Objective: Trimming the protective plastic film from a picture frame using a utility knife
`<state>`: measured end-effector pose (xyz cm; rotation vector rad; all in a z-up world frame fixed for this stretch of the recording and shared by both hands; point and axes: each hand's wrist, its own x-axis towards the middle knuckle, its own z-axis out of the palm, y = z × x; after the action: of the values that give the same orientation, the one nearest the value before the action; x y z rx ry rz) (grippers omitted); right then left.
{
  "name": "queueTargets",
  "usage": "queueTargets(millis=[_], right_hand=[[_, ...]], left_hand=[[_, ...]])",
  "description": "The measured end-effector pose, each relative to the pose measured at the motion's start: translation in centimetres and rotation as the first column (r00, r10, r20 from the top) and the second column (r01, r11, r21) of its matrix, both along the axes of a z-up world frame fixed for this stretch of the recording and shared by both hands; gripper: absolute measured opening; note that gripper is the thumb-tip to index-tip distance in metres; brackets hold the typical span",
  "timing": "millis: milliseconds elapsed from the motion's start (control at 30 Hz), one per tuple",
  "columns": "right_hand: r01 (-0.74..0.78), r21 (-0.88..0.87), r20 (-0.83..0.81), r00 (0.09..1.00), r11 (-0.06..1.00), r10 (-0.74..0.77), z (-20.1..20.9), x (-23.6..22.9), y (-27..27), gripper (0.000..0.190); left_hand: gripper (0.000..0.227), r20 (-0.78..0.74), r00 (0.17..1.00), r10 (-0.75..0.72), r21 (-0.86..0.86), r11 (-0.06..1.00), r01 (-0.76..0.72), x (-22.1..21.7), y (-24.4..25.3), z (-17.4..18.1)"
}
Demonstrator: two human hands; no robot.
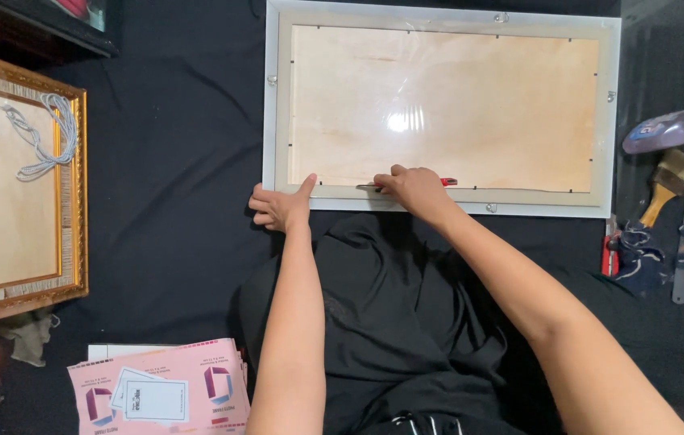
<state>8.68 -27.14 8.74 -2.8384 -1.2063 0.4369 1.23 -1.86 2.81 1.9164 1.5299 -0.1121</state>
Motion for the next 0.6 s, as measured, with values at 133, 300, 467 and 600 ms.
queueTargets(millis=[133,300,467,600], right_hand=[[0.005,-0.035,0.022,1.0,0.999,-0.004,0.5,0.1,-2.2,0.03],[0.032,-0.061,0.031,0.999,0.998,-0.03,0.8,0.1,-4.9,0.031],[0.074,-0.032,0.058,0.996,0.997,-0.072,0.7,-0.6,-5.6,0.029],[0.138,0.007,0.116,0.984,0.99,-0.137,0.3,-2.0,-6.2,0.029]], left_hand=[[0.114,-0.014,1.0,-0.003,0.004,1.0,0.003,0.0,0.1,-0.5],[0.112,-0.02,1.0,-0.016,0.02,1.0,0.017,-0.2,0.1,-0.3],[0.119,-0.028,0.999,-0.029,0.054,0.998,0.03,-0.5,-0.6,0.3],[0.122,-0.034,0.986,-0.161,0.165,0.972,0.165,-0.4,-2.8,5.9]])
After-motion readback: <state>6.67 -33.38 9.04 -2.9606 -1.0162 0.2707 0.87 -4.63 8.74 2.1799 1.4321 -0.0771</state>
